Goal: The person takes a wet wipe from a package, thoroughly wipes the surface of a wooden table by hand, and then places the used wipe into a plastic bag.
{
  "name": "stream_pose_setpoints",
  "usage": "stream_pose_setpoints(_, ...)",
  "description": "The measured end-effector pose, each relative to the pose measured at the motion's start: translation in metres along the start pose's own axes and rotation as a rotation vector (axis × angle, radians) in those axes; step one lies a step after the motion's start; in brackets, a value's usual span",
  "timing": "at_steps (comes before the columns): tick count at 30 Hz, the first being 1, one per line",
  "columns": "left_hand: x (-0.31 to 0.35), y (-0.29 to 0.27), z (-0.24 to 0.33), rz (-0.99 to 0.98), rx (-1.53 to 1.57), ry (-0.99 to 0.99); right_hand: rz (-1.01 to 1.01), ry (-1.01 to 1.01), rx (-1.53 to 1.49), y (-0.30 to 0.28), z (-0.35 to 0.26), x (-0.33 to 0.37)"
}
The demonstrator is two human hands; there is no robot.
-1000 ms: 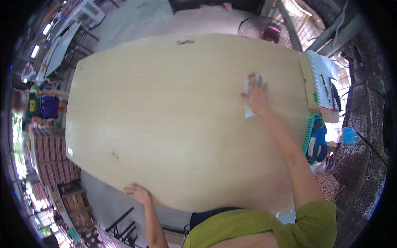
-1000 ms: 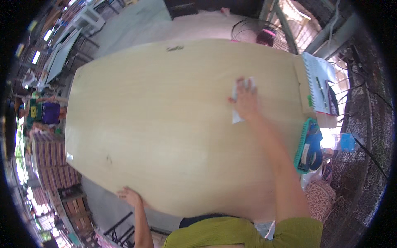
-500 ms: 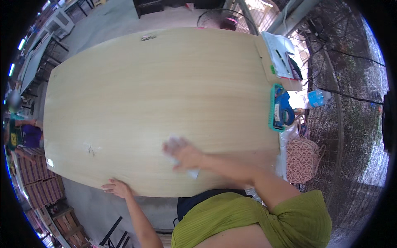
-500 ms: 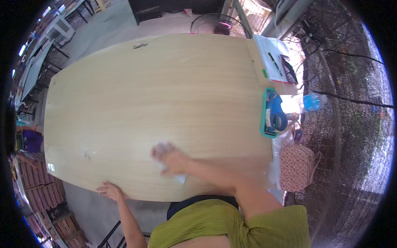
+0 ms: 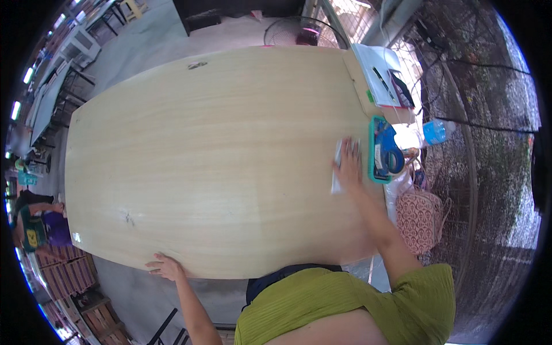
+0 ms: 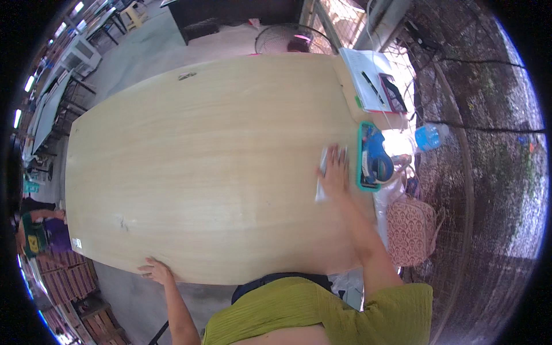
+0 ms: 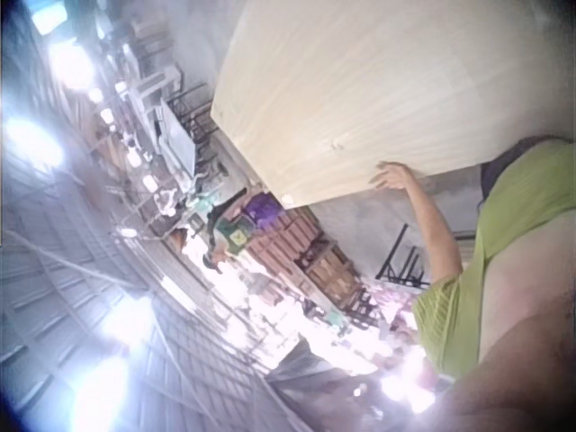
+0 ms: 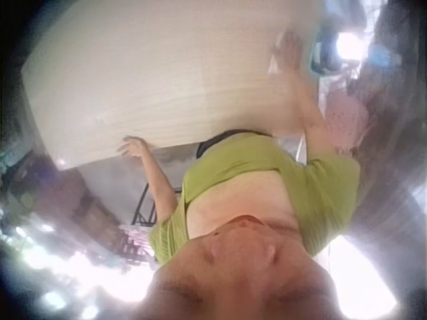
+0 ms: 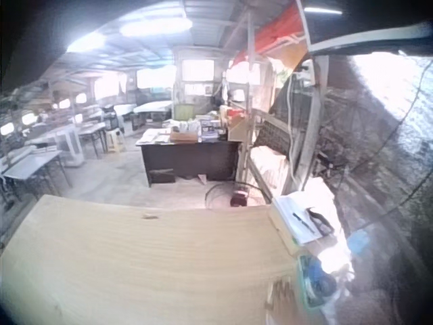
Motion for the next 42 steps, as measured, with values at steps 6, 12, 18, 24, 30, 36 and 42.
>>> stream_pose_setpoints(6,0.025,-0.003,0.018,-0.080,0.080,-0.109,-0.190,-0.063,-0.071,0.018,0.028,0.267)
stream_pose_setpoints(12,0.002,0.012,-0.005,-0.006,0.030,-0.027,-0.287,-0.167,-0.052,0.007,0.023,0.192)
stream_pose_setpoints(18,0.026,-0.001,0.012,-0.070,0.023,-0.122,-0.062,-0.128,-0.065,-0.007,0.021,-0.008)
stream_pose_setpoints(24,0.009,0.012,0.009,-0.048,-0.030,-0.051,0.056,-0.005,0.052,-0.015,0.041,-0.171)
stream_pose_setpoints(30,-0.017,0.016,-0.028,0.080,-0.222,0.094,0.104,-0.231,-0.045,-0.011,-0.008,-0.094)
stream_pose_setpoints(36,0.007,0.000,0.015,-0.006,0.027,-0.086,-0.264,-0.153,-0.024,0.025,-0.045,0.194)
stream_pose_setpoints(42,0.012,-0.012,0.009,-0.009,0.163,-0.085,-0.476,-0.640,0.013,0.023,-0.211,0.192)
Point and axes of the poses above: each hand's wrist, its own x-axis away from the middle knuckle, its own y-axis out of the palm, z = x × y, the point moved 8 cm from there along -x, towards the middle knuckle, and after that the axes turned 6 degrees about -z, right-handed, at the moved point
